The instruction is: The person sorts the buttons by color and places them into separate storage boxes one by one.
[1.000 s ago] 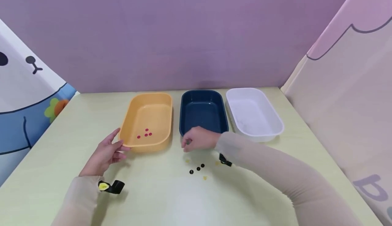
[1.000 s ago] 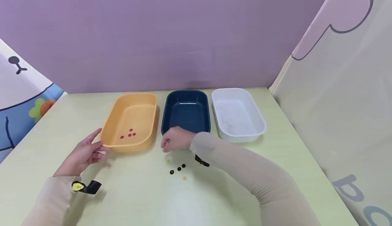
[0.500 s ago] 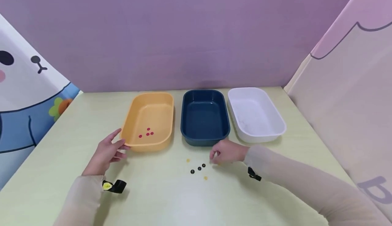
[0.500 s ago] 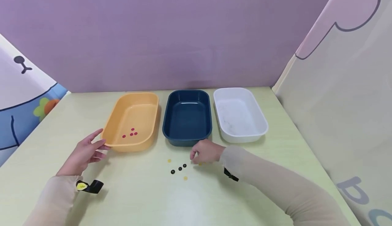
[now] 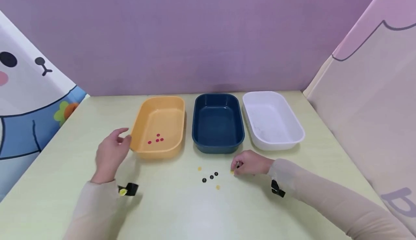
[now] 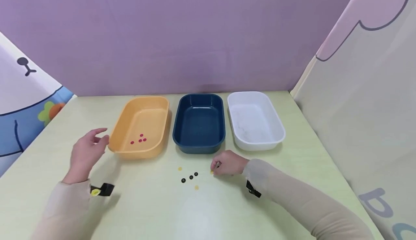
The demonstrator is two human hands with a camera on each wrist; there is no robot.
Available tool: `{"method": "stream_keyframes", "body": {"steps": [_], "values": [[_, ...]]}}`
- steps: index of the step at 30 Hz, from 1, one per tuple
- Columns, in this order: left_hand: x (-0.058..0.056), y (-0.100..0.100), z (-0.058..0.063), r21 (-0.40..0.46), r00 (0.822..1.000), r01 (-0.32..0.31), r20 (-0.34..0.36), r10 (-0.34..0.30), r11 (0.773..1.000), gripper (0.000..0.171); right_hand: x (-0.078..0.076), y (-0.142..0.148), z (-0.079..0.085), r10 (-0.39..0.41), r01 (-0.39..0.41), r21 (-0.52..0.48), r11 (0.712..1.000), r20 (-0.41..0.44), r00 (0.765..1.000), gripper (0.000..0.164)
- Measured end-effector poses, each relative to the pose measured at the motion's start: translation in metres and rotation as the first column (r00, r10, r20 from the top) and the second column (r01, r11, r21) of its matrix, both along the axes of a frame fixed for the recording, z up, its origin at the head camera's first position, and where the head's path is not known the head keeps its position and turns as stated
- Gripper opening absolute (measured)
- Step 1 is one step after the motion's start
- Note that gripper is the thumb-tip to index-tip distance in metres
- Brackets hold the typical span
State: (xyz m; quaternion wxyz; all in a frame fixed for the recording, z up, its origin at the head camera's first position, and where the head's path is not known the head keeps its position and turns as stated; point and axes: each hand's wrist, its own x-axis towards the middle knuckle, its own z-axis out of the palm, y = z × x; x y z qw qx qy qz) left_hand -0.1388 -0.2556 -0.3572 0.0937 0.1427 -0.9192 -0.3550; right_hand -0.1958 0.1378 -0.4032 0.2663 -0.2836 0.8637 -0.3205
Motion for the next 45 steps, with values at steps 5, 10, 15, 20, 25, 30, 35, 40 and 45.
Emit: {"method": "stream_keyframes", "body": {"steps": [5,10,15,20,25,30,35,40,45], "values": [[-0.018,0.043,0.004,0.268,0.976,0.218,-0.031,-0.217,0.938,0.040,0.002,0.006,-0.001,-0.022,0.022,-0.020,1.000,0.008,1.000,0.008],[-0.029,0.079,0.003,0.366,0.929,0.291,0.112,-0.352,0.884,0.046,0.002,0.012,-0.002,-0.020,0.020,-0.032,0.999,-0.002,1.000,0.009],[-0.038,0.100,-0.002,0.417,0.908,0.295,0.157,-0.388,0.860,0.050,0.001,0.021,0.000,-0.026,0.025,-0.048,0.999,-0.028,0.999,0.009],[-0.048,0.113,-0.012,0.410,0.908,0.279,0.181,-0.377,0.868,0.053,0.001,0.026,0.002,-0.045,0.043,-0.072,0.996,-0.024,0.999,0.009],[-0.053,0.124,-0.022,0.409,0.924,0.255,0.165,-0.345,0.876,0.061,0.001,0.024,0.002,-0.054,0.051,-0.074,0.996,-0.034,0.998,0.010],[-0.053,0.139,-0.031,0.476,0.949,0.210,0.111,-0.295,0.854,0.068,0.000,0.020,-0.001,-0.050,0.048,-0.040,0.998,-0.048,0.998,0.011],[-0.050,0.150,-0.040,0.578,0.971,0.175,0.032,-0.236,0.797,0.066,-0.002,0.014,-0.002,-0.027,0.026,-0.016,1.000,-0.096,0.995,0.010],[-0.050,0.156,-0.047,0.663,0.981,0.144,0.003,-0.195,0.734,0.061,-0.002,0.008,-0.002,-0.010,0.009,-0.008,1.000,-0.095,0.995,0.010],[-0.048,0.159,-0.051,0.749,0.982,0.125,-0.001,-0.188,0.650,0.063,-0.001,0.003,-0.003,-0.014,0.014,-0.003,1.000,-0.059,0.998,0.010]]}}
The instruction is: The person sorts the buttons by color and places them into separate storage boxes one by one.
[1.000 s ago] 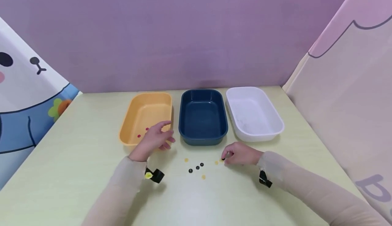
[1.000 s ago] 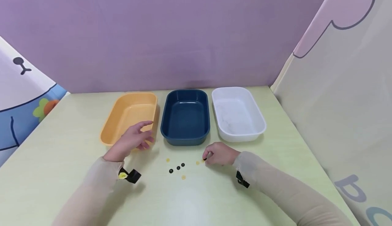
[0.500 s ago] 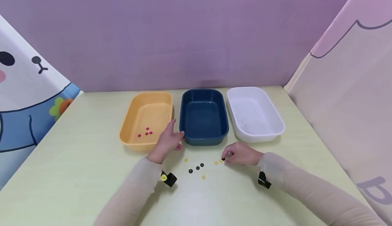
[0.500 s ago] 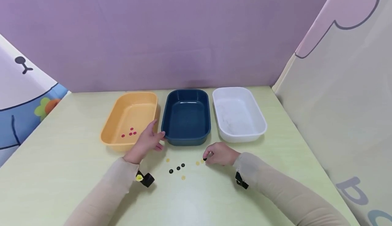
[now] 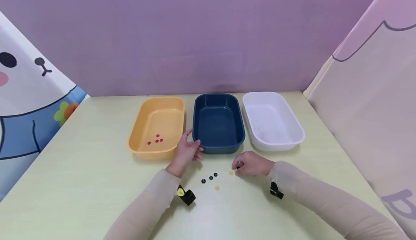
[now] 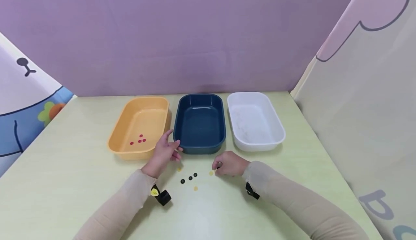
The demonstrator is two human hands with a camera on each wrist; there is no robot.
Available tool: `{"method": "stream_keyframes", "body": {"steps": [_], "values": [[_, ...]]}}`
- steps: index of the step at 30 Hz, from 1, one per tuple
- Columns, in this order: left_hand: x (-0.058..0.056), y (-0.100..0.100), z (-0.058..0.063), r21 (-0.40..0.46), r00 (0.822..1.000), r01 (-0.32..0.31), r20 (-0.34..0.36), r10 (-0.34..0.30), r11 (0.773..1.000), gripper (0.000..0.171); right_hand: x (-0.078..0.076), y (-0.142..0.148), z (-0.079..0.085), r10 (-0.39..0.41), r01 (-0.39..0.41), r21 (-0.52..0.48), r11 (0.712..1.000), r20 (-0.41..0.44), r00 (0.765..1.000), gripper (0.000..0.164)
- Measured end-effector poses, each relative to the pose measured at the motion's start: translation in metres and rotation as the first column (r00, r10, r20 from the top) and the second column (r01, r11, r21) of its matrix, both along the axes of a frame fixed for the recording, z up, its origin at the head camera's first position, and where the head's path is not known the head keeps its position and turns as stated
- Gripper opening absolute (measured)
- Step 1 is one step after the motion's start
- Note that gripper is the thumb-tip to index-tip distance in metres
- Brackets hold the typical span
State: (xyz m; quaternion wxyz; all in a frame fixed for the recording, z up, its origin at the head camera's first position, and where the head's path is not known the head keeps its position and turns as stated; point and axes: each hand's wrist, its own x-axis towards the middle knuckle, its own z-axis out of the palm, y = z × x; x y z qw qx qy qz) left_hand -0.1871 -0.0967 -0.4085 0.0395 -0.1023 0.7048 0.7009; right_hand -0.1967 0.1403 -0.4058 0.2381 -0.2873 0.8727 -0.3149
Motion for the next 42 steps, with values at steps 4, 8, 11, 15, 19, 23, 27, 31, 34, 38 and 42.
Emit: {"method": "stream_keyframes", "body": {"steps": [4,8,11,15,19,23,27,31,34,38,42], "values": [[0.001,0.001,0.002,0.051,1.000,-0.028,0.004,0.028,0.998,0.065,0.000,-0.001,-0.002,0.000,0.000,0.001,1.000,-0.011,1.000,0.009],[0.003,0.001,0.003,0.081,0.999,-0.044,0.023,0.043,0.996,0.063,0.000,-0.001,-0.002,0.010,-0.010,0.010,1.000,-0.037,0.999,0.008],[0.004,0.001,0.003,0.085,0.998,-0.059,0.030,0.056,0.995,0.062,0.000,-0.001,-0.001,0.006,-0.005,0.021,1.000,-0.038,0.999,0.007],[0.006,0.001,0.003,0.073,0.998,-0.068,0.022,0.067,0.995,0.062,0.000,-0.001,0.000,-0.010,0.010,0.030,0.999,-0.011,1.000,0.007],[0.007,0.002,0.003,0.063,0.998,-0.062,0.016,0.061,0.996,0.062,-0.003,0.000,-0.001,-0.016,0.016,0.049,0.999,-0.010,1.000,0.011],[0.008,0.002,0.004,0.072,0.999,-0.050,0.014,0.049,0.996,0.063,-0.005,0.001,-0.001,-0.021,0.021,0.070,0.997,-0.010,1.000,0.015],[0.006,-0.001,0.006,0.079,0.999,-0.010,0.034,0.007,0.997,0.064,-0.006,0.003,0.004,0.000,0.000,0.075,0.997,0.009,1.000,0.012],[0.005,-0.007,0.007,0.092,0.995,0.059,0.073,-0.066,0.994,0.065,-0.010,0.006,0.015,0.044,-0.046,0.066,0.997,0.024,0.999,0.006],[0.005,-0.010,0.008,0.107,0.992,0.090,0.083,-0.099,0.990,0.066,-0.013,0.008,0.029,0.061,-0.064,0.057,0.996,0.041,0.997,0.008],[0.006,-0.012,0.008,0.133,0.990,0.103,0.079,-0.114,0.986,0.067,-0.017,0.007,0.047,0.049,-0.051,0.040,0.998,0.046,0.998,0.007],[0.007,-0.012,0.008,0.145,0.988,0.117,0.082,-0.130,0.982,0.067,-0.024,0.002,0.062,0.002,-0.004,0.039,0.999,0.037,0.999,0.009]]}}
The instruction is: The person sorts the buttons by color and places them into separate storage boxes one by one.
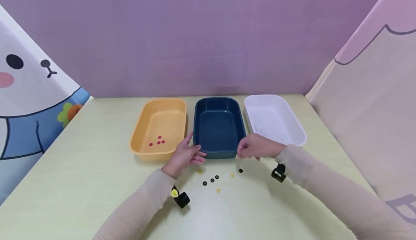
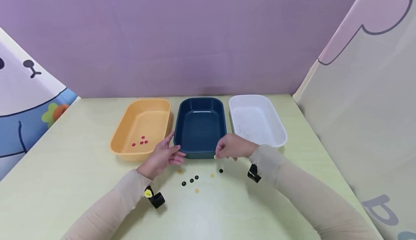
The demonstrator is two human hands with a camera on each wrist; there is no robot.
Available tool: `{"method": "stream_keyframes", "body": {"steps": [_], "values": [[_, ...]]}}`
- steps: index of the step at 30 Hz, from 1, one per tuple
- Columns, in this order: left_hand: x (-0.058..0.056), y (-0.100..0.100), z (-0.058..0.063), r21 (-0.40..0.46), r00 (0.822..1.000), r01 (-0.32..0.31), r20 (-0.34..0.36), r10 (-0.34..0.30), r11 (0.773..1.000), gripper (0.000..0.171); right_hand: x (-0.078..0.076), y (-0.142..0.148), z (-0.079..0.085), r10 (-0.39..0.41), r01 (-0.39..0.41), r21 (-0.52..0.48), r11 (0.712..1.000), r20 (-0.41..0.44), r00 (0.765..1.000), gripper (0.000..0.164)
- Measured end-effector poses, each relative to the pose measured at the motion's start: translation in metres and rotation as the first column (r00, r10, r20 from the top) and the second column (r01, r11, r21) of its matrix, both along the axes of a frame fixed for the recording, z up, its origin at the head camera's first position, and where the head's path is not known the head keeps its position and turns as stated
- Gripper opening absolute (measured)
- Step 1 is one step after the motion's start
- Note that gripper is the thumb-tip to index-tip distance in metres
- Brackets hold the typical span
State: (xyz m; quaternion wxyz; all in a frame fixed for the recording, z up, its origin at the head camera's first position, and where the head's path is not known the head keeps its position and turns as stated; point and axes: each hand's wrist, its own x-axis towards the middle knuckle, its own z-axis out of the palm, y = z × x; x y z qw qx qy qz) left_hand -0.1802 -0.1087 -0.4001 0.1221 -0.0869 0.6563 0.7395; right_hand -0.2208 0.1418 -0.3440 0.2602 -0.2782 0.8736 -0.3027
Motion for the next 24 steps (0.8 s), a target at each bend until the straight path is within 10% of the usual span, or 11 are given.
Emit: {"method": "stream_keyframes", "body": {"steps": [24], "values": [[0.001,0.003,-0.004,0.026,1.000,-0.013,0.008,0.013,1.000,0.068,-0.082,-0.064,0.028,-0.138,0.126,0.106,0.986,0.112,0.984,0.019]]}}
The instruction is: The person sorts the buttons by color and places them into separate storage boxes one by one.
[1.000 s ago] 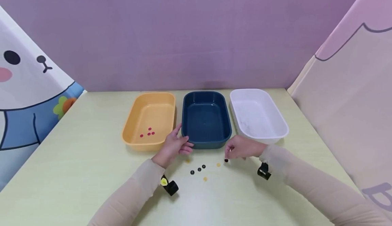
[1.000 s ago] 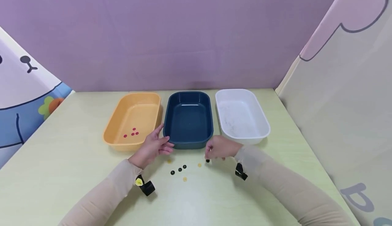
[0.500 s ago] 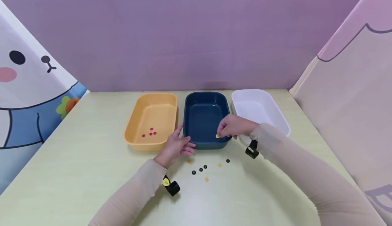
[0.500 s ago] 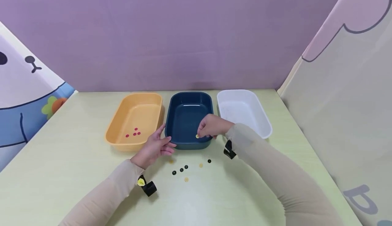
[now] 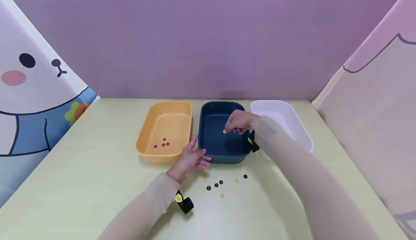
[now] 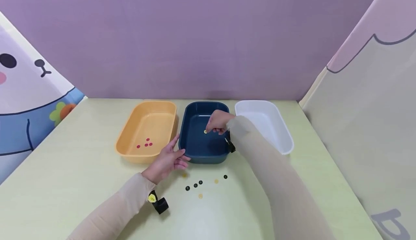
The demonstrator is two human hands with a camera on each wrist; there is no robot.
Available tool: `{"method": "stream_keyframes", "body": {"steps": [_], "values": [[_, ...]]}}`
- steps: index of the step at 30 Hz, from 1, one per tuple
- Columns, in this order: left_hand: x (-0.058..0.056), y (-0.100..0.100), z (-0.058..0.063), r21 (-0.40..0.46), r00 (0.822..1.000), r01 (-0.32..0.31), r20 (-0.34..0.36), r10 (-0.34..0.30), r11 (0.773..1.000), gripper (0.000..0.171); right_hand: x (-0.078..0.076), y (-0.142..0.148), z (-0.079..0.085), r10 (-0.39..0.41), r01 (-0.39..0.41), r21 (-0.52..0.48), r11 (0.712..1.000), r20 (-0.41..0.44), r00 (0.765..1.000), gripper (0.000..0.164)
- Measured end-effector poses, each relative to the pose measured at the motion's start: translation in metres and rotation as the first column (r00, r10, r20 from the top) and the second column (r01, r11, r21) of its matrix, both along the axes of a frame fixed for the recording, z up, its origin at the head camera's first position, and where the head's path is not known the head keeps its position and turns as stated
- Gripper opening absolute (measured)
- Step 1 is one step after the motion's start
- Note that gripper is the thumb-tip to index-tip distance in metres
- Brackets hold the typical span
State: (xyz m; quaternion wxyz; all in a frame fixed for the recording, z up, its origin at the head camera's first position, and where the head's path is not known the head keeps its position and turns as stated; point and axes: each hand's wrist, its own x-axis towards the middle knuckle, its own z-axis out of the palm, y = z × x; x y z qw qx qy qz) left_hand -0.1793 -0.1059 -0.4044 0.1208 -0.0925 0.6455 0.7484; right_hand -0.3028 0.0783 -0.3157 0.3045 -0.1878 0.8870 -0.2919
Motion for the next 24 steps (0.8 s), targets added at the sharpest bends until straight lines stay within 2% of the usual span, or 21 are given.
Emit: {"method": "stream_keyframes", "body": {"steps": [9,14,24], "values": [[0.003,0.000,-0.003,0.002,0.998,-0.005,-0.058,0.005,1.000,0.066,-0.016,-0.028,-0.005,-0.011,0.011,0.007,1.000,0.038,0.999,0.012],[0.004,0.002,-0.005,0.004,0.997,-0.015,-0.076,0.016,1.000,0.066,-0.018,-0.036,-0.009,-0.028,0.028,-0.007,1.000,0.047,0.999,0.012],[0.004,0.000,-0.005,-0.019,0.997,0.006,-0.073,-0.008,1.000,0.066,-0.017,-0.044,-0.022,-0.040,0.040,-0.009,0.999,0.064,0.997,0.014]]}}
